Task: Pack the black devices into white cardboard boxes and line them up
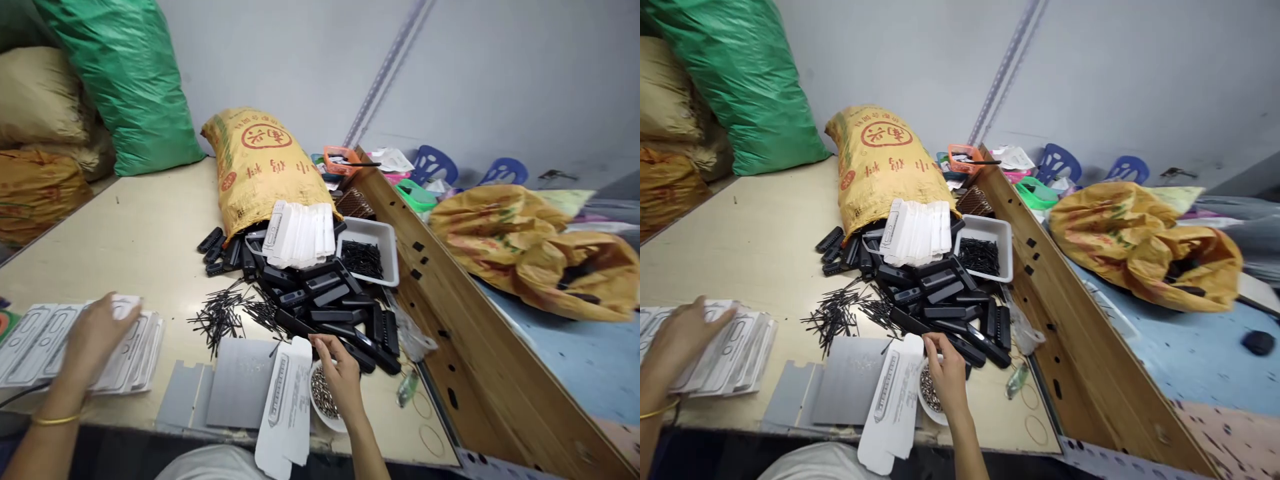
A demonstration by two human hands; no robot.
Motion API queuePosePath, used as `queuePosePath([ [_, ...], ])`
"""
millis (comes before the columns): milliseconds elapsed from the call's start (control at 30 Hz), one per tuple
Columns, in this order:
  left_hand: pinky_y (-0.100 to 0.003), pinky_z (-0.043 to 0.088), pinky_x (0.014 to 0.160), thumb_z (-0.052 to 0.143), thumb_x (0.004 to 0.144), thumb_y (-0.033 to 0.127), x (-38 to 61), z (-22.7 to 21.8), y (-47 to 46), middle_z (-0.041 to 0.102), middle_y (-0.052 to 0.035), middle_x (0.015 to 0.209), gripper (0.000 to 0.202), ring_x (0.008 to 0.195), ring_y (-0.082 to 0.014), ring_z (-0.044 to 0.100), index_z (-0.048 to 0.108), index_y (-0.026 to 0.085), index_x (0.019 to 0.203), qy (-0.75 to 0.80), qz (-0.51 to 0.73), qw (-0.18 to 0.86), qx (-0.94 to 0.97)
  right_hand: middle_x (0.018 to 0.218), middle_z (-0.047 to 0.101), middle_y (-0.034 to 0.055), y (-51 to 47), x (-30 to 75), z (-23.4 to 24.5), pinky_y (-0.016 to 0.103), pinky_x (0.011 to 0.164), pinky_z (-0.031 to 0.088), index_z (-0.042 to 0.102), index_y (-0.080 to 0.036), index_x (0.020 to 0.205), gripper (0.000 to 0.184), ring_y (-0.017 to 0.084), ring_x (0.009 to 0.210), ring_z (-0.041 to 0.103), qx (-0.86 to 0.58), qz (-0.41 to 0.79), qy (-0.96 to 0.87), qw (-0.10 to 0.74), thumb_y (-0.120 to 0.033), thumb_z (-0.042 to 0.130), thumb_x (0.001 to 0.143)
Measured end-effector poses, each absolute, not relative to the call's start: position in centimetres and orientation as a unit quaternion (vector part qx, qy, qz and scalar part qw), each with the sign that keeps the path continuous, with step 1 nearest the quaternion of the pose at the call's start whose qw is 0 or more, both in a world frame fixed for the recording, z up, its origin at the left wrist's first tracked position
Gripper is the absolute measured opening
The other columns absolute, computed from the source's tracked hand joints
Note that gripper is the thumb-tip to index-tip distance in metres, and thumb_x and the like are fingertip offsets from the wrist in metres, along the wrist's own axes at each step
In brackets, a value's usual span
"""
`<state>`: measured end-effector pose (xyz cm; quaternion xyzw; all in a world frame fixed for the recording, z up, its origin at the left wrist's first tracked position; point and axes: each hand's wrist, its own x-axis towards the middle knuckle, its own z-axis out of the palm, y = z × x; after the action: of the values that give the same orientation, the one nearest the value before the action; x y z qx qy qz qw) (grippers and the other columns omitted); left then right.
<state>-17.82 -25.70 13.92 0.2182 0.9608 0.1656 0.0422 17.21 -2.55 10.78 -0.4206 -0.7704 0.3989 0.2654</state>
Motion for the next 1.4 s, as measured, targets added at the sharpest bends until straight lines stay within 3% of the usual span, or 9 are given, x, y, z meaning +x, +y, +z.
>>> queuePosePath([
  [133, -0.051, 0.035, 0.098, 0.041, 0.079, 0.051, -18.2, 10.9, -24.3, 0.041, -0.0146, 0.129, 0.062, 0.127, -0.0381, 0.030, 0.038, 0.010, 0.125, 0.948, 0.167, -0.046, 0.267, 0.077, 0.066, 0.0056, -2.0, 21.2, 9.3, 0.030, 0.065, 0.043, 0.059, -0.021, 0.077, 0.020, 0.022, 0.075, 0.060, -0.468, 0.258, -0.837, 0.118, -0.032, 0.043, 0.084],
  [233, -0.042, 0.045, 0.091, 0.040, 0.085, 0.041, -11.7, 9.4, -17.5, 0.051, -0.0105, 0.118, 0.039, 0.108, -0.0252, 0.052, 0.050, 0.018, 0.115, 0.847, 0.295, 0.086, 0.435, 0.077, 0.064, 0.0062, -2.6, 22.5, 7.3, 0.029, 0.062, 0.042, 0.057, -0.021, 0.069, 0.011, 0.023, 0.076, 0.059, -0.473, 0.193, -0.859, 0.017, -0.016, 0.049, 0.074],
  [300, -0.038, 0.047, 0.087, 0.040, 0.086, 0.028, -6.7, 8.6, -12.3, 0.056, -0.0083, 0.106, 0.026, 0.097, -0.0206, 0.056, 0.056, 0.019, 0.105, 0.748, 0.288, 0.180, 0.570, 0.082, 0.064, 0.0073, -3.0, 22.8, 6.0, 0.030, 0.066, 0.043, 0.057, -0.020, 0.068, 0.015, 0.023, 0.079, 0.059, -0.460, 0.183, -0.869, 0.010, -0.010, 0.047, 0.070],
  [500, -0.045, 0.040, 0.089, 0.047, 0.074, 0.003, 0.7, 6.0, -3.8, 0.053, -0.0099, 0.103, 0.030, 0.103, -0.0261, 0.048, 0.058, 0.019, 0.097, 0.688, 0.248, 0.186, 0.656, 0.084, 0.063, 0.0069, -3.6, 23.5, 4.5, 0.035, 0.076, 0.045, 0.058, -0.021, 0.073, 0.022, 0.023, 0.084, 0.058, -0.458, 0.240, -0.851, 0.096, -0.012, 0.039, 0.078],
  [700, -0.045, 0.037, 0.091, 0.041, 0.074, -0.003, -0.1, 4.3, -4.3, 0.051, -0.0078, 0.100, 0.037, 0.102, -0.0255, 0.046, 0.055, 0.021, 0.098, 0.666, 0.230, 0.208, 0.678, 0.078, 0.062, 0.0074, -3.2, 23.3, 4.1, 0.038, 0.074, 0.046, 0.056, -0.021, 0.072, 0.017, 0.024, 0.080, 0.057, -0.470, 0.224, -0.842, 0.142, -0.019, 0.040, 0.077],
  [900, -0.036, 0.041, 0.091, 0.060, 0.069, 0.007, -1.6, 4.4, -5.3, 0.040, -0.0087, 0.118, 0.056, 0.104, -0.0217, 0.046, 0.040, 0.020, 0.120, 0.700, 0.266, 0.241, 0.617, 0.077, 0.065, 0.0082, -2.0, 23.0, 2.8, 0.038, 0.070, 0.048, 0.055, -0.022, 0.070, 0.017, 0.025, 0.074, 0.061, -0.490, 0.251, -0.818, 0.170, -0.033, 0.043, 0.073],
  [1067, -0.039, 0.039, 0.092, 0.061, 0.064, 0.007, -3.5, 4.8, -6.5, 0.051, -0.0074, 0.099, 0.032, 0.100, -0.0243, 0.047, 0.054, 0.016, 0.093, 0.714, 0.324, 0.287, 0.550, 0.068, 0.067, 0.0042, -1.1, 23.2, 3.6, 0.032, 0.057, 0.047, 0.057, -0.025, 0.072, 0.020, 0.023, 0.061, 0.063, -0.557, 0.295, -0.759, 0.163, -0.043, 0.051, 0.069],
  [1233, -0.038, 0.036, 0.093, 0.061, 0.058, 0.004, -4.2, 5.8, -8.0, 0.057, -0.0049, 0.092, 0.029, 0.098, -0.0233, 0.048, 0.060, 0.018, 0.084, 0.675, 0.453, 0.341, 0.471, 0.075, 0.067, 0.0055, -1.6, 21.6, 5.3, 0.031, 0.066, 0.048, 0.060, -0.021, 0.078, 0.027, 0.022, 0.070, 0.062, -0.566, 0.374, -0.678, 0.282, -0.045, 0.061, 0.066],
  [1400, -0.038, 0.042, 0.090, 0.062, 0.073, 0.032, -3.8, 6.9, -10.3, 0.061, -0.0078, 0.101, 0.032, 0.097, -0.0227, 0.055, 0.059, 0.017, 0.101, 0.601, 0.617, 0.404, 0.308, 0.077, 0.066, 0.0049, -4.9, 16.3, 7.2, 0.029, 0.066, 0.048, 0.058, -0.018, 0.080, 0.027, 0.019, 0.072, 0.060, -0.479, 0.538, -0.601, 0.346, -0.042, 0.065, 0.071],
])
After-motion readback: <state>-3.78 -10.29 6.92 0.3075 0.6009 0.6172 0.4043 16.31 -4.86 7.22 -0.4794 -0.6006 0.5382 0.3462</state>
